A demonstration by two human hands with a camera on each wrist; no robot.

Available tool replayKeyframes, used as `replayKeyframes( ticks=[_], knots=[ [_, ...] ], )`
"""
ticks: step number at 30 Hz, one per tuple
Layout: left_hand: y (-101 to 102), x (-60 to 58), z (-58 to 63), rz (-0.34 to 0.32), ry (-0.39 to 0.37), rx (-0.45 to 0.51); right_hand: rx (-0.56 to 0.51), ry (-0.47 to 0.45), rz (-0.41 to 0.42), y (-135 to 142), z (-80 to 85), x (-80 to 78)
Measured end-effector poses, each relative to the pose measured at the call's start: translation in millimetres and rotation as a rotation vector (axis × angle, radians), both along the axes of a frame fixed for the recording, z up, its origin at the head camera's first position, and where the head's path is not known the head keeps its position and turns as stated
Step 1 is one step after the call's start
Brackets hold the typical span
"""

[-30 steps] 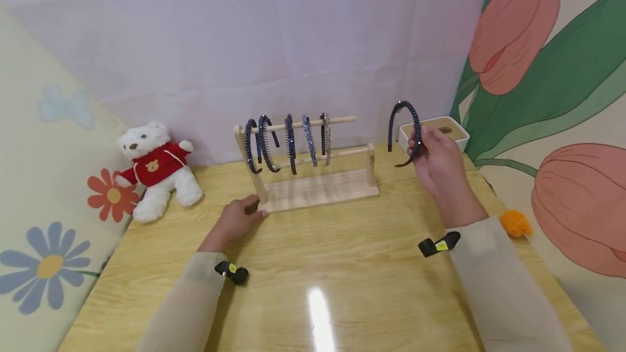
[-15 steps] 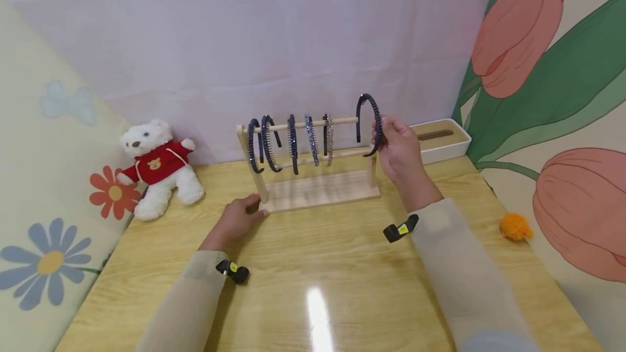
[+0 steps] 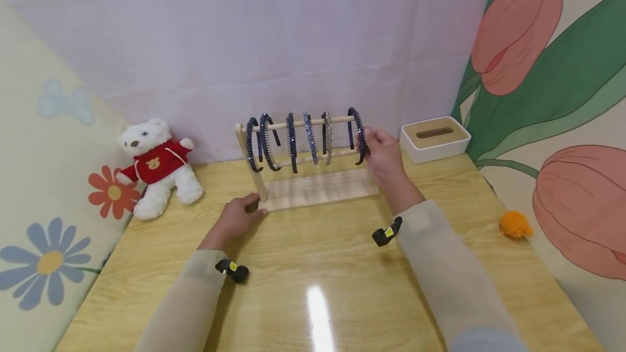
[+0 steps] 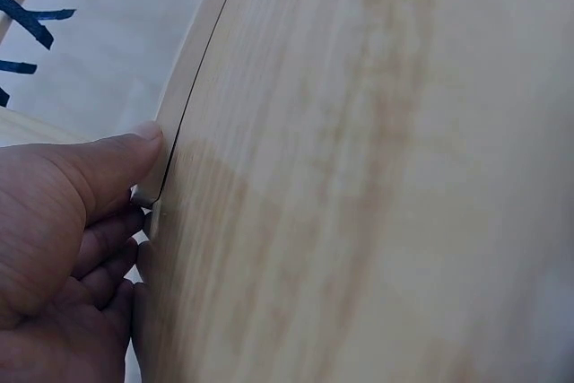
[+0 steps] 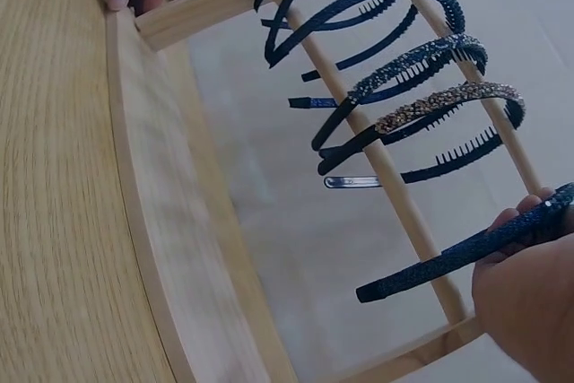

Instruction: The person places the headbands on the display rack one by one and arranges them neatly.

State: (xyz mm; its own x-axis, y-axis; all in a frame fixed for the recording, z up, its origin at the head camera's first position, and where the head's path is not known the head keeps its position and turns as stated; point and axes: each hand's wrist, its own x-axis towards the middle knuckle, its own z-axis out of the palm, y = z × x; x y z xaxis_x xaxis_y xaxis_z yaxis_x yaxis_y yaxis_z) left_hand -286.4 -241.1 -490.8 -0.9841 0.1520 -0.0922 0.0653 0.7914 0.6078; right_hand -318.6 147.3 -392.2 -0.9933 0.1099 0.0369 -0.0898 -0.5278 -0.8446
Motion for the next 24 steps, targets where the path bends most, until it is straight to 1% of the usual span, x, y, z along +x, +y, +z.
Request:
replayKeyframes(
  ticks=[3,9,13,24],
  knots=[
    [0.2,0.1,-0.1,-0.006,0.000,-0.003,0.018,-0.016,0.001,-3.1,-1.0,-0.4],
    [0.6,-0.2,0.0,-0.010,0.005,0.005,0.026,-0.002,0.023,-6.6,-0.4,-0.6],
    [0.6,0.2,0.1,-0.006,-0.003,0.006,0.028,-0.008,0.025,-9.7,0.0,-0.3],
    [-0.5,-1.0,-1.3,-0.007,-0.002,0.008,0.054,-0.030,0.039,-8.8,0.8,0.5]
  ],
)
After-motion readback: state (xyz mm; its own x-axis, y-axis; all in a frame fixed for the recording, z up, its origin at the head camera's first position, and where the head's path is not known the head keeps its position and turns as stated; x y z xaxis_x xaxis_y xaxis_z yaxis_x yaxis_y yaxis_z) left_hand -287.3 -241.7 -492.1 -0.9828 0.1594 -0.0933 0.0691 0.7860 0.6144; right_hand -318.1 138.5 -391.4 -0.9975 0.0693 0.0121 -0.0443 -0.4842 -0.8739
